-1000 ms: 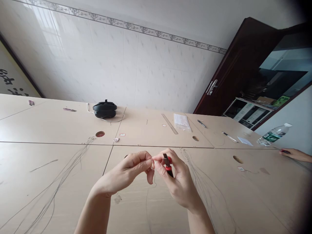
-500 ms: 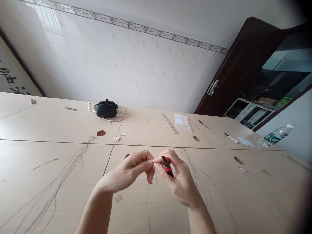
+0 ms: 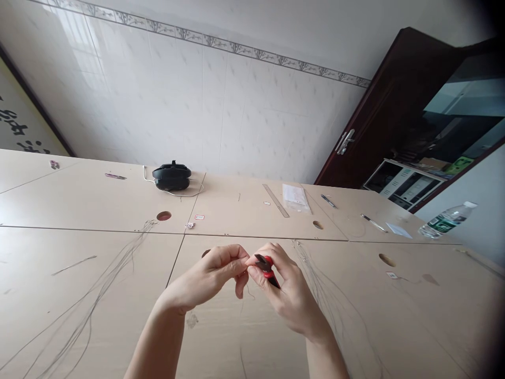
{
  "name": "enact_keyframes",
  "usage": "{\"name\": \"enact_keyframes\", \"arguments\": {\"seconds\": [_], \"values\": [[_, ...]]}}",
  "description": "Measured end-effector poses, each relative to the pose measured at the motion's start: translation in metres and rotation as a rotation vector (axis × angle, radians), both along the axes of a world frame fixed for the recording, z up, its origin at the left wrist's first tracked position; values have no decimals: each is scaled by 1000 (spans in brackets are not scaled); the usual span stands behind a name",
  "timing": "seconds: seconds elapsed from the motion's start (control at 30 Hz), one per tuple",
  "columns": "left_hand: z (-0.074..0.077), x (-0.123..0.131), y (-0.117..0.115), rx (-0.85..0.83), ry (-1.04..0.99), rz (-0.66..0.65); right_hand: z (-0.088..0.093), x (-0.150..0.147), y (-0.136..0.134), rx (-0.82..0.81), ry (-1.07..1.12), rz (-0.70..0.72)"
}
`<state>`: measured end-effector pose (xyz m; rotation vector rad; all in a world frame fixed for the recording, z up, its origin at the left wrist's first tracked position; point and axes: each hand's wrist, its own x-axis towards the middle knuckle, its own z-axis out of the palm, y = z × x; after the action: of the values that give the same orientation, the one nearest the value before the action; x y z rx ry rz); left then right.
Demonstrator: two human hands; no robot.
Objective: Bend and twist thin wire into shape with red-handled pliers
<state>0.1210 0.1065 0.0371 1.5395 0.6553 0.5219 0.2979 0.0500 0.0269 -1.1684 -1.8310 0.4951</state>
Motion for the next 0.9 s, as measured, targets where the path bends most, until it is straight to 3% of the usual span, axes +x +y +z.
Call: {"name": "enact_keyframes", "arguments": {"seconds": [0.53,0.77,0.9], "values": [[0,0,0,-47,17,-11,-1,6,1,-40,-43,24],[4,2,-3,34,-18,239,1,9,-1,50,37,-88],[9,1,-7,49,-18,170,1,9,-2,31,94,-91]]}}
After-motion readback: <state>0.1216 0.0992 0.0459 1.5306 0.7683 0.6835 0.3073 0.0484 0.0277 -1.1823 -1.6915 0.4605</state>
